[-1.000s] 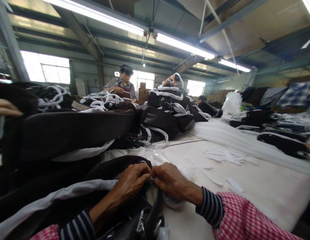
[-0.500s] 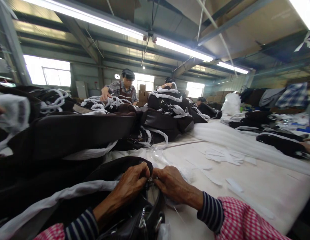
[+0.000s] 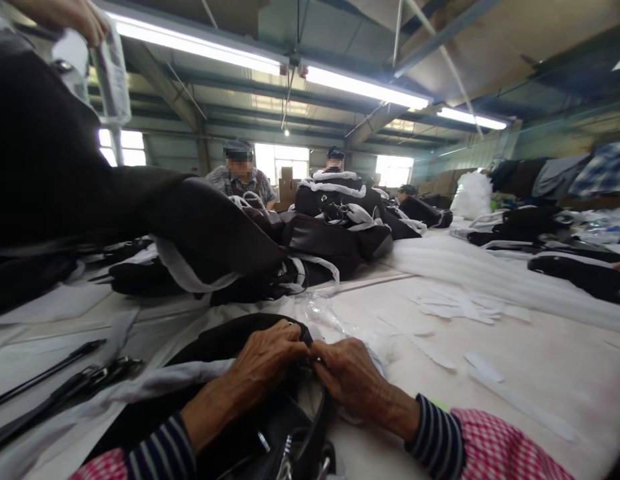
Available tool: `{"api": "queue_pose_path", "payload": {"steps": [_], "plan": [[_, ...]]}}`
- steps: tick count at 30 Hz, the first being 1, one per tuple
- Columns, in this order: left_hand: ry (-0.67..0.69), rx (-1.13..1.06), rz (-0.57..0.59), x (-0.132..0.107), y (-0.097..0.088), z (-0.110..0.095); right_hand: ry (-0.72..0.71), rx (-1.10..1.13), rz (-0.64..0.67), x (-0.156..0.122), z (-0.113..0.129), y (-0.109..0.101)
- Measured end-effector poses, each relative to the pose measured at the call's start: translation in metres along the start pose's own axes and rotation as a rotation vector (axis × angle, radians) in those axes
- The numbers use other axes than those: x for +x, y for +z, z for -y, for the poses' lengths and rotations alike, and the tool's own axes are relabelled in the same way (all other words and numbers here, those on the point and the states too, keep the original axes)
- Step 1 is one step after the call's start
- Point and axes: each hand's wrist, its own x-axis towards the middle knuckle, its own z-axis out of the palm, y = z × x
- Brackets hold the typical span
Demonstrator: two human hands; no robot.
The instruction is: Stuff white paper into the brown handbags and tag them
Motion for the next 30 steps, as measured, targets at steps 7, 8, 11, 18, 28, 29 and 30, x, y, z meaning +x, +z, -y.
{"api": "queue_pose_path", "payload": {"steps": [7,8,11,18,28,29,30], "plan": [[0.048,0.037,0.056,0.009,-0.001,0.009,-0.003,0.020,-0.012,-0.001,0.003,-0.002],[0.051,0.025,0.033,0.008,0.002,0.009,0.000,0.026,-0.013,-0.001,0.003,-0.002],[0.038,-0.090,-0.038,0.004,0.008,0.011,0.019,0.067,-0.029,0.000,0.001,-0.003],[-0.077,-0.290,-0.069,0.000,-0.005,0.012,0.020,0.579,-0.144,0.000,-0.011,-0.008],[-0.250,-1.240,-0.122,-0.001,-0.014,-0.016,0.085,1.299,-0.025,0.002,-0.018,-0.014],[-0.247,-1.271,-0.107,-0.001,-0.013,-0.019,0.088,1.313,-0.021,0.001,-0.018,-0.016],[-0.248,-1.289,-0.101,-0.001,-0.012,-0.022,0.092,1.324,-0.022,0.000,-0.018,-0.019]]}}
